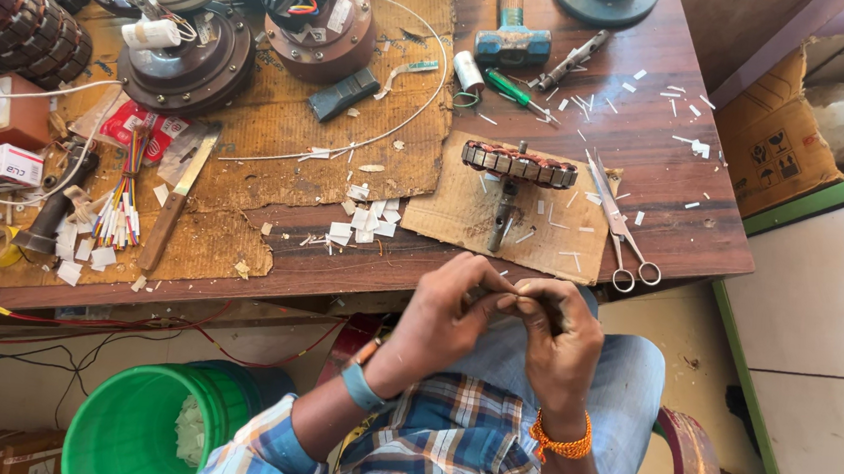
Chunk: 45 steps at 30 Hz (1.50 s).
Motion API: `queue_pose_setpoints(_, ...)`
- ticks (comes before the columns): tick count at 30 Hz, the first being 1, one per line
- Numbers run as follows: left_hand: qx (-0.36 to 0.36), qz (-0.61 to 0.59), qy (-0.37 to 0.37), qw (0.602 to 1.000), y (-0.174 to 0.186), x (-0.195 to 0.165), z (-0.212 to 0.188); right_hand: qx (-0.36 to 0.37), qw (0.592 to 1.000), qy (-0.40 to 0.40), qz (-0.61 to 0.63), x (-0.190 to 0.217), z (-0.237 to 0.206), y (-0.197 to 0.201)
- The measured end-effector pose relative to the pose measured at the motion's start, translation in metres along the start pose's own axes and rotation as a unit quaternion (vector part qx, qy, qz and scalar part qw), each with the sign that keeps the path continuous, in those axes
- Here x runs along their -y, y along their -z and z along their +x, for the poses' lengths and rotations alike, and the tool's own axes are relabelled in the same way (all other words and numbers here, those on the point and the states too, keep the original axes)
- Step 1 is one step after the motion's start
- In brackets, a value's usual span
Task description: The person cuts small white plastic pieces with scissors and inserts them into slots on a motor rotor. They use a screwdriver to adjust the rotor and continue placing the plastic pieces into the assembly.
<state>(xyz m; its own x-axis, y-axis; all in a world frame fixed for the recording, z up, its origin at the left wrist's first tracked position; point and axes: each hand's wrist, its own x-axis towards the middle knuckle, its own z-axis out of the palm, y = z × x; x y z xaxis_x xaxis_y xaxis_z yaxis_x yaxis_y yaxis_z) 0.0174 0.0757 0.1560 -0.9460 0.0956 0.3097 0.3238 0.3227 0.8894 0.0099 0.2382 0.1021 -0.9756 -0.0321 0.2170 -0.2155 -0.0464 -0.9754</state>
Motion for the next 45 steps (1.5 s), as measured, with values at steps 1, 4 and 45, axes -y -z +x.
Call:
queue_pose_setpoints(1,0.015,-0.009,0.026,1.0,0.004,0.0,0.002,-0.008,1.0,0.019,0.012,0.001,-0.001,0.0)
queue_pose_setpoints(4,0.052,-0.074,0.03,0.995,0.017,-0.001,0.005,-0.001,0.999,0.004,-0.037,0.004,-0.004,0.005)
queue_pose_setpoints(45,0.024,0.21,-0.162,0.964,0.026,0.055,0.107,-0.057,0.975,0.186,-0.107,0.003,0.058,0.022)
